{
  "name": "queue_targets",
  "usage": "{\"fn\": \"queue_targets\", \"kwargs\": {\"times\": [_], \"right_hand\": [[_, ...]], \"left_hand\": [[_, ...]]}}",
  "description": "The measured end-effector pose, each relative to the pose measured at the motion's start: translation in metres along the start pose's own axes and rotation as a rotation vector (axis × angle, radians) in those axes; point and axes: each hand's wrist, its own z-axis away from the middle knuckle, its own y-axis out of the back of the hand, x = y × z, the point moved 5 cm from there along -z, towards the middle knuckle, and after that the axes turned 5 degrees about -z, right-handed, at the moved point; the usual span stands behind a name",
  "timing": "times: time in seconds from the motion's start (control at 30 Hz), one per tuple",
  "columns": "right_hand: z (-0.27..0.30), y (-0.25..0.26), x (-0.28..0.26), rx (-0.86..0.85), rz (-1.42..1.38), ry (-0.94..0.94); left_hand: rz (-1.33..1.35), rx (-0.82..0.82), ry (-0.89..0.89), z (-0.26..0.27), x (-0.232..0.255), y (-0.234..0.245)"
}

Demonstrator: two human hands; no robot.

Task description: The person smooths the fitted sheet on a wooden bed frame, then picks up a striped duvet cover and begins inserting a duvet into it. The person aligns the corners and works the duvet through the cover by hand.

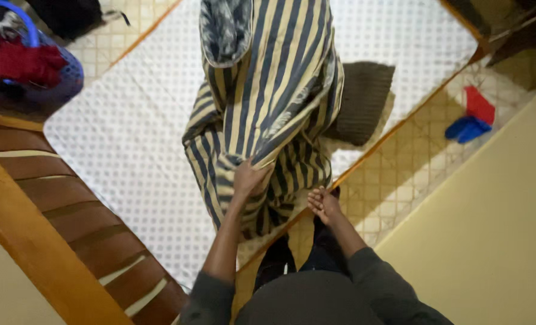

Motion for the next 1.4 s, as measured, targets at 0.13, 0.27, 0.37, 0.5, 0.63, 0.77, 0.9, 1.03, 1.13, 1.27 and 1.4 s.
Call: {"fn": "queue_targets", "kwargs": {"times": [0.13, 0.27, 0.37, 0.5, 0.63, 0.77, 0.9, 1.03, 1.13, 1.27, 1.4], "right_hand": [[0.005, -0.037, 0.016, -0.070, 0.041, -0.054], [-0.001, -0.081, 0.002, -0.150, 0.048, -0.049], [0.004, -0.088, -0.007, -0.125, -0.048, 0.026], [-0.003, -0.124, -0.051, -0.170, -0.259, 0.224], [-0.034, -0.214, -0.100, -0.359, -0.260, 0.164], [-0.043, -0.305, -0.160, -0.460, 0.094, 0.405], [0.002, -0.380, -0.137, -0.239, 0.819, 0.667], [0.113, -0.462, -0.006, -0.517, 1.266, 0.748], [0.206, -0.441, 0.105, -0.913, 1.430, 0.700], [0.274, -0.391, 0.158, -1.125, 1.337, 0.842], [0.255, -0.375, 0.177, -1.069, 1.791, 0.671]], "left_hand": [[0.244, 0.175, 0.192, 0.050, 0.074, 0.102], [0.407, 0.300, 0.287, 0.055, 0.140, 0.184], [0.449, 0.282, 0.366, 0.080, 0.144, 0.225], [0.153, 0.348, 0.245, 0.104, 0.144, 0.262], [0.094, 0.115, 0.262, 0.141, 0.146, 0.245], [0.202, 0.176, 0.164, 0.186, 0.129, 0.240], [0.138, -0.037, 0.472, 0.226, 0.048, 0.219], [0.141, -0.014, 0.341, 0.247, -0.027, 0.208], [0.076, 0.064, 0.411, 0.249, -0.076, 0.219], [0.026, 0.395, 0.470, 0.259, -0.077, 0.276], [-0.136, 0.780, 0.201, 0.241, -0.011, 0.326]]}}
